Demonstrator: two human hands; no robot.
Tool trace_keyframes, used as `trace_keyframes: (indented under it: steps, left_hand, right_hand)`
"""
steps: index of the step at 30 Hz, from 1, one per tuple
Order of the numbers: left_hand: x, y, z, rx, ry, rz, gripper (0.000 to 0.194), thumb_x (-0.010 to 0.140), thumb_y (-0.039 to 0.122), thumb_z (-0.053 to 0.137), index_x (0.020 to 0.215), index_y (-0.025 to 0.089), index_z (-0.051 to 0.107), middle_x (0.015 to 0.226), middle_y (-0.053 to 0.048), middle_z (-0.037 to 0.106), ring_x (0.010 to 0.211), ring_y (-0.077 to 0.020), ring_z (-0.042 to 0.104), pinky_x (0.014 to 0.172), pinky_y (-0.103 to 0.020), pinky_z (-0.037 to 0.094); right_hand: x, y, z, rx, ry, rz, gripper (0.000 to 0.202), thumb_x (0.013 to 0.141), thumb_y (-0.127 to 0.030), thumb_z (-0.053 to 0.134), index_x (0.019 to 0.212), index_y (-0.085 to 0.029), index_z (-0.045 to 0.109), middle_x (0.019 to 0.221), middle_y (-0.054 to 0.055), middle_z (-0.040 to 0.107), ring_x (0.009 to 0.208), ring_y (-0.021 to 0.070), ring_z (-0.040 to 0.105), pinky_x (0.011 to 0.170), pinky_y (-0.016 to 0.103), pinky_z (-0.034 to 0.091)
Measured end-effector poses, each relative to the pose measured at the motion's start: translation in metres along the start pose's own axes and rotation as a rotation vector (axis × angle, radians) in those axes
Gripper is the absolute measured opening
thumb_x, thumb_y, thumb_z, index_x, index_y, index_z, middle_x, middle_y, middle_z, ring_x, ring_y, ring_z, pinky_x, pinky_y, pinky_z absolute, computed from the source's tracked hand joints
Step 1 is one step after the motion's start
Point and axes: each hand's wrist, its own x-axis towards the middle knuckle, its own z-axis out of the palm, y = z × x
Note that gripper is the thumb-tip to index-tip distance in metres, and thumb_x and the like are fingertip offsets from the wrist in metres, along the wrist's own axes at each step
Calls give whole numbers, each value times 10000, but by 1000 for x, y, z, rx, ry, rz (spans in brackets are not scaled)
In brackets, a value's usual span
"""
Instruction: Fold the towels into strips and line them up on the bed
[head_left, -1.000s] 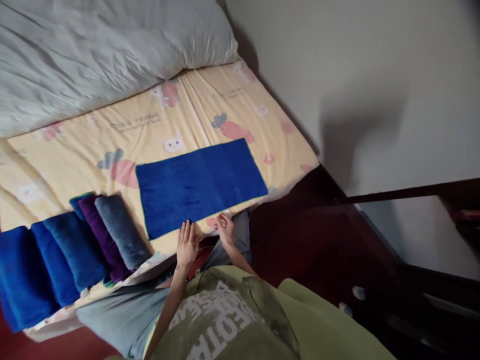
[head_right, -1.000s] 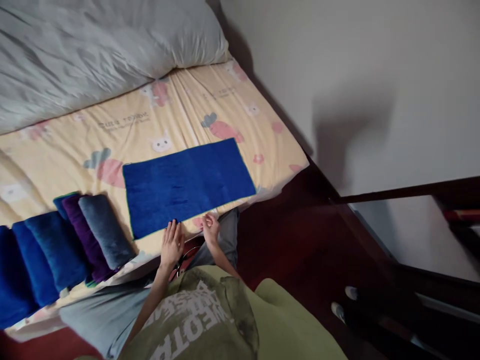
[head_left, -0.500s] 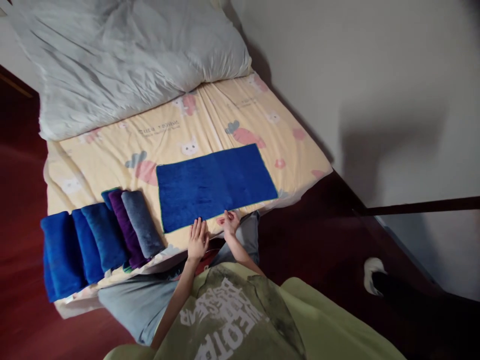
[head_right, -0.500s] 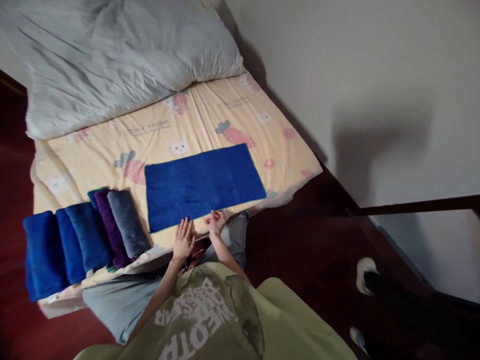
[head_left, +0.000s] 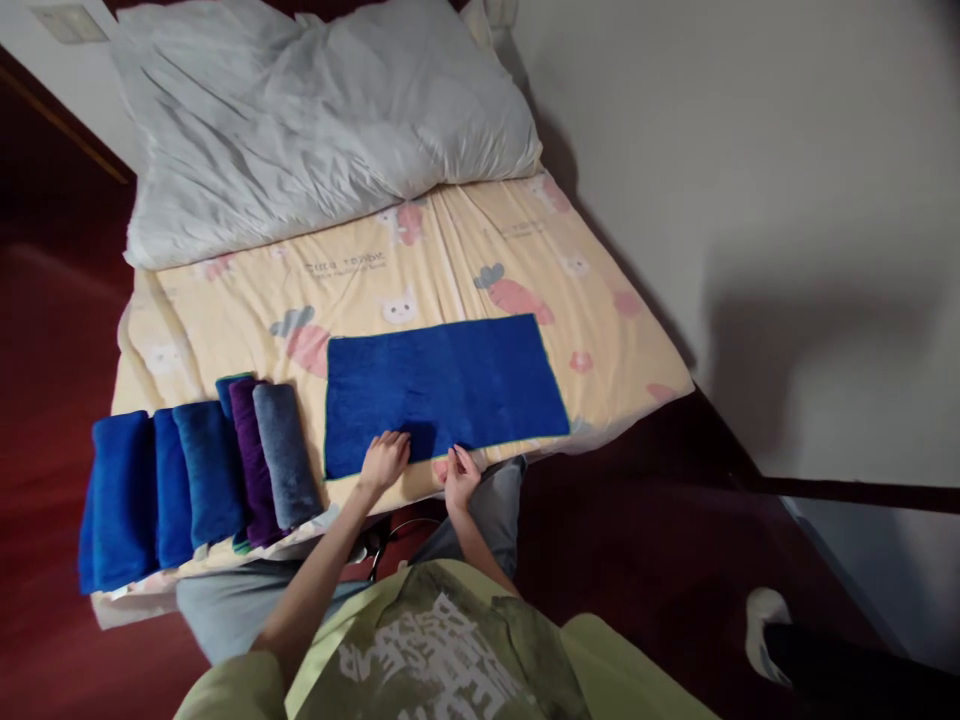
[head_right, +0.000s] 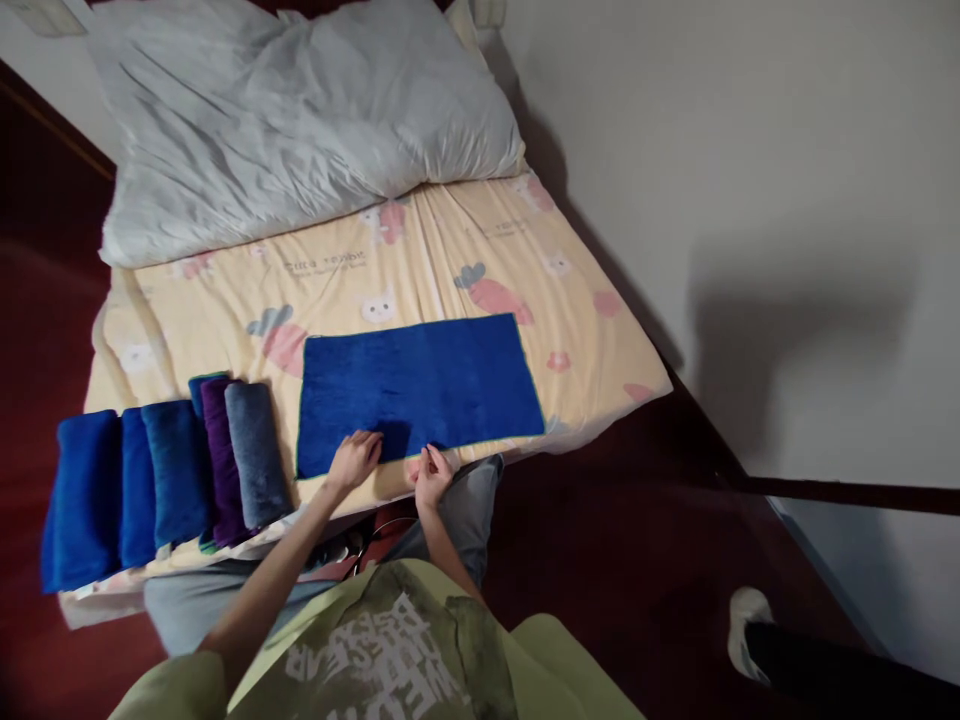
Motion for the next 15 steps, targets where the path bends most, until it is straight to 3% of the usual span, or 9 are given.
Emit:
trace_keyframes:
  steps: [3, 7, 9, 12, 15]
  left_hand:
    - [75, -19, -22, -40, -38, 27, 404, 1013, 290, 340, 1201, 211, 689, 1151, -121, 701, 1090, -251, 641, 983, -375, 499]
    - [183, -35, -41, -47, -83, 99, 374, 965, 235, 416, 1222, 163, 678, 1254, -121, 666, 1178, -252, 598, 1049, -358, 469]
    - [230, -37, -44, -51, -94, 112, 381, 938, 204, 443, 1240, 144, 666, 1301, -130, 643, 1209, -253, 581, 1078, -369, 449]
    - [286, -37, -43, -72, -82, 82, 416, 910, 184, 490, 1295, 104, 627, 1314, -170, 627, 1225, -272, 566, 1085, -391, 435]
    - [322, -37, -37, -137, -39, 44, 420, 878, 176, 552, 1284, 99, 626, 1261, -176, 647, 1198, -279, 572, 1054, -380, 440]
  right_hand:
    - [1, 1, 1, 16, 110, 22, 574, 744, -648, 686, 996, -135, 733, 957, 138, 756, 752, 213, 680, 653, 318, 563]
    - [0, 6, 5, 21, 88, 109, 600, 739, -664, 691, 1027, -139, 734, 740, 56, 723, 417, 129, 537, 415, 275, 464]
    - [-1, 9, 7, 17, 87, 106, 603, 749, -673, 685, 1030, -141, 731, 694, 36, 702, 360, 123, 498, 363, 278, 428]
    - [-2, 10, 6, -7, 85, 68, 585, 780, -676, 664, 1021, -148, 737, 700, 46, 705, 373, 138, 522, 368, 289, 444]
    - [-2, 9, 4, -60, 61, 86, 606, 807, -694, 632, 1067, -158, 744, 766, 77, 735, 461, 169, 599, 411, 295, 485]
